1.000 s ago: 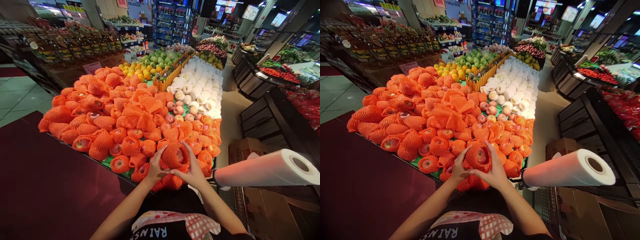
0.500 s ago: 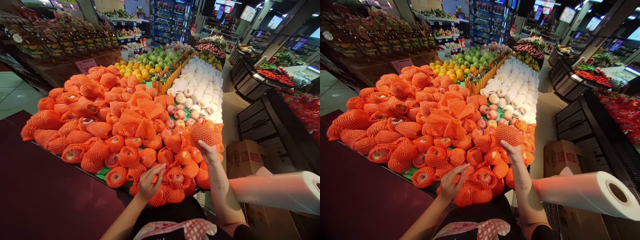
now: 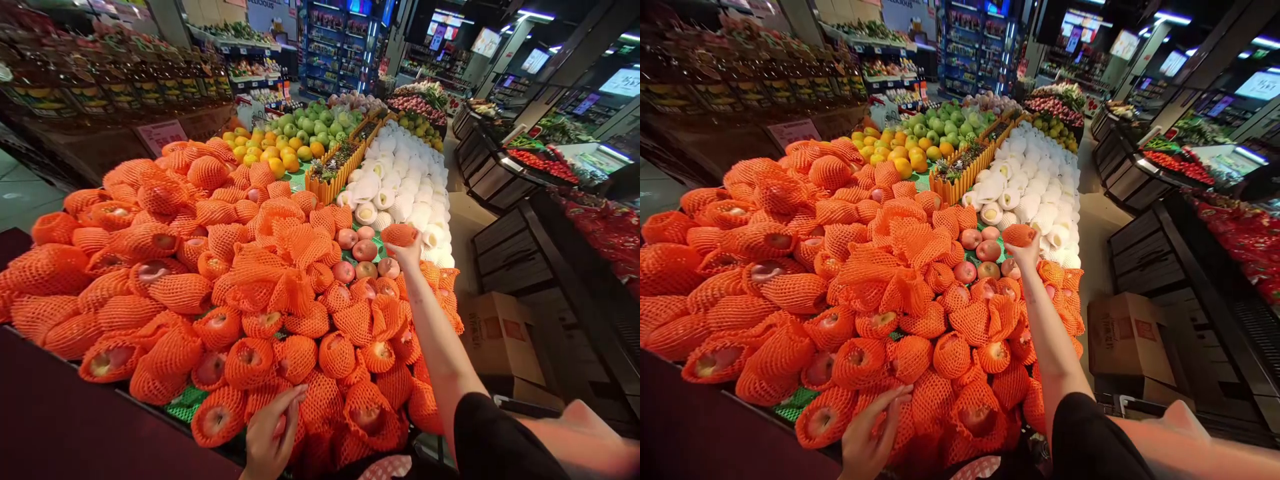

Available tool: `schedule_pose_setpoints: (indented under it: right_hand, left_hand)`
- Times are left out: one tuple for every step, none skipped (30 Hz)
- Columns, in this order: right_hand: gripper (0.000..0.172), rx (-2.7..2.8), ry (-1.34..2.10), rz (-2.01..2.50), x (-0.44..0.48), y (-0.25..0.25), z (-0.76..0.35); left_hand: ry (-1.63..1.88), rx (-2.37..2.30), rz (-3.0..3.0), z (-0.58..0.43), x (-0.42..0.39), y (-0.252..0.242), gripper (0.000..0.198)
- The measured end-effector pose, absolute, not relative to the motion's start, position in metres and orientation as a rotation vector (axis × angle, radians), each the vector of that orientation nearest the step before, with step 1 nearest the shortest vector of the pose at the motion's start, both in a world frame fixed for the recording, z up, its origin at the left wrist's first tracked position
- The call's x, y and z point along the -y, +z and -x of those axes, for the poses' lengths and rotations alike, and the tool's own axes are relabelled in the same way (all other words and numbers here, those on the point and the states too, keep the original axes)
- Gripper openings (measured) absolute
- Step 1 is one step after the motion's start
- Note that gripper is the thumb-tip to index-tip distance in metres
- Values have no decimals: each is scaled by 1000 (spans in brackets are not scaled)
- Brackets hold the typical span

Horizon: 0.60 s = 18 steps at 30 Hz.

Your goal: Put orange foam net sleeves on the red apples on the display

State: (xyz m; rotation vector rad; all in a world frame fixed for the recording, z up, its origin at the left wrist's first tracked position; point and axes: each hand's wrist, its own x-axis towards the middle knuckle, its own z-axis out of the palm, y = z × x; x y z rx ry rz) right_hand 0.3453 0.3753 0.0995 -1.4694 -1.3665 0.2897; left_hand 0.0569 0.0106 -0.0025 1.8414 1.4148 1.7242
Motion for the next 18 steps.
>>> schedule_pose_setpoints:
  right_hand:
    - [79, 1544, 164, 1553, -391, 102, -347]
    - [79, 1713, 83, 1625, -406, 103, -350]
    - [80, 1857, 48, 1683, -419, 104, -352]
    - [80, 1971, 59, 1725, -431, 104, -355]
    - [81, 2058, 103, 1753, -441, 103, -358]
    - [82, 2135, 165, 1767, -450, 101, -361]
    - [84, 2213, 223, 1778, -457, 98, -364]
    - [87, 2278, 278, 1785, -462, 94, -366]
    - [90, 2329, 324, 1791, -466, 91, -369]
    - [95, 2368, 359, 1801, -469, 88, -371]
    - [100, 2396, 384, 1815, -471, 87, -374]
    - [105, 2415, 404, 1831, -473, 86, -377]
    - [109, 2428, 422, 1846, -474, 87, -381]
    - [111, 2435, 440, 1861, -475, 89, -385]
    - [111, 2434, 457, 1876, -475, 93, -391]
    - [107, 2417, 465, 1899, -476, 98, -398]
    - [101, 2385, 459, 1935, -475, 104, -406]
    - [94, 2339, 439, 1987, -474, 109, -416]
  left_hand:
    - [1717, -1411, -1858, -55, -10, -3, 33]
    - [1713, -1403, -1875, -53, -9, -4, 34]
    - [1708, -1398, -1887, -51, -8, -6, 34]
    - [1704, -1394, -1897, -49, -7, -8, 33]
    - [1698, -1398, -1903, -48, -7, -11, 33]
    - [1689, -1411, -1901, -48, -7, -13, 32]
    - [1678, -1429, -1895, -47, -8, -16, 31]
    - [1672, -1446, -1886, -48, -8, -19, 30]
    - [1672, -1460, -1878, -48, -9, -21, 29]
    - [1675, -1467, -1874, -48, -11, -23, 28]
    - [1677, -1467, -1872, -49, -12, -24, 27]
    - [1678, -1463, -1876, -49, -14, -24, 27]
    - [1674, -1455, -1884, -49, -15, -24, 26]
    - [1672, -1449, -1893, -49, -17, -23, 26]
    - [1673, -1445, -1901, -49, -18, -22, 26]
    - [1676, -1439, -1908, -48, -20, -20, 25]
    - [1680, -1431, -1914, -47, -21, -19, 26]
    - [1685, -1422, -1918, -46, -22, -18, 26]
